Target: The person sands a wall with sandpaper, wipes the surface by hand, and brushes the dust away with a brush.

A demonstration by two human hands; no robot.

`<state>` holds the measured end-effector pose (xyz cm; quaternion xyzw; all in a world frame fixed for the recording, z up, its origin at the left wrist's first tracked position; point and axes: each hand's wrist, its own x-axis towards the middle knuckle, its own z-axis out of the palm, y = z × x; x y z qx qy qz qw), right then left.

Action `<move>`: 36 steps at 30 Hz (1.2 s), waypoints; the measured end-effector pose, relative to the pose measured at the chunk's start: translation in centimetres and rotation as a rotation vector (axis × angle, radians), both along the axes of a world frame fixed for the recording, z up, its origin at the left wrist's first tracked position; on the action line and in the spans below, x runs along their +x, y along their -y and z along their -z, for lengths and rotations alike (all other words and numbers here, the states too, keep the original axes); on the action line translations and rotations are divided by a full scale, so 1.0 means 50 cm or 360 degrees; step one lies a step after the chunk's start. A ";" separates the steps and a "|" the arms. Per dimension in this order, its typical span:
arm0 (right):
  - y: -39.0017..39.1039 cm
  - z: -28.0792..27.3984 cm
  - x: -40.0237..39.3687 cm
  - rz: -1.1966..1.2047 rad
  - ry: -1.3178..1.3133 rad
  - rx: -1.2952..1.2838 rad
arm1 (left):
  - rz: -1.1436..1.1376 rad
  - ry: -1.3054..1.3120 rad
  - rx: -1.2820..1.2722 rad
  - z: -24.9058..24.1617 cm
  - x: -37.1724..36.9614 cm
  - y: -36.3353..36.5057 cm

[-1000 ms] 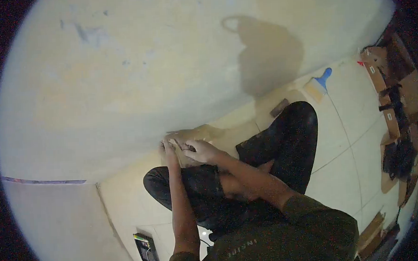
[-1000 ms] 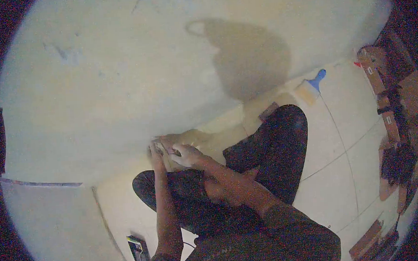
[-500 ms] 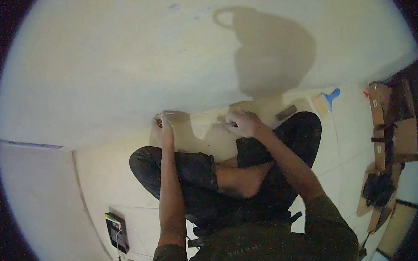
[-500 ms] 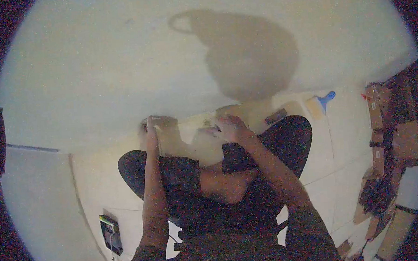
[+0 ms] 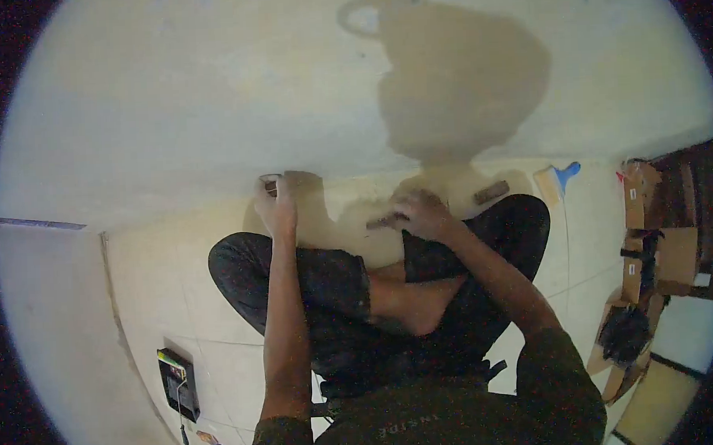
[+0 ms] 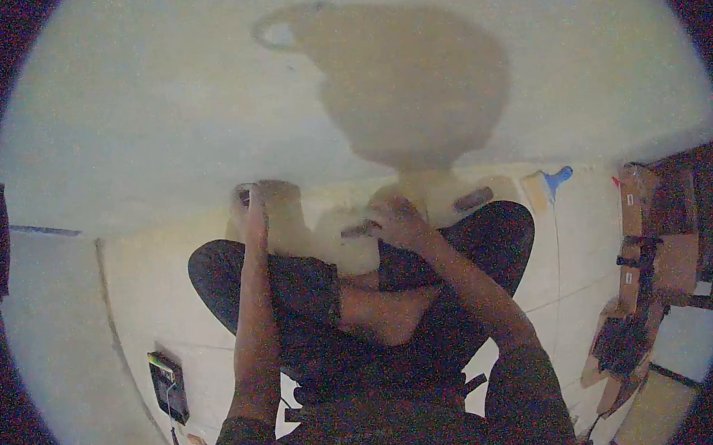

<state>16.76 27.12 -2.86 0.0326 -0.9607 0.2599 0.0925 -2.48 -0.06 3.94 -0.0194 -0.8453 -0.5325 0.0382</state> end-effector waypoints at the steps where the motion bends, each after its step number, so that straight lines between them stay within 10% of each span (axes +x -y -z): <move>1: -0.003 -0.008 -0.005 0.0060 -0.0052 -0.0009 | 0.0000 0.0003 -0.0051 0.003 -0.001 0.001; 15: -0.023 -0.068 0.006 0.0064 0.0010 -0.0171 | 0.0683 0.1117 -0.1351 0.228 -0.077 0.032; 20: 0.016 -0.109 -0.020 0.0081 0.0337 -0.0339 | 0.0556 0.0893 -0.1391 0.080 -0.015 -0.004; 22: 0.000 -0.159 -0.036 0.0299 0.0536 -0.0641 | 0.0506 0.0862 -0.1513 0.160 -0.034 0.002; 36: 0.019 -0.087 -0.050 0.0157 0.0197 -0.0459 | 0.0675 0.0703 -0.0813 0.172 -0.031 0.022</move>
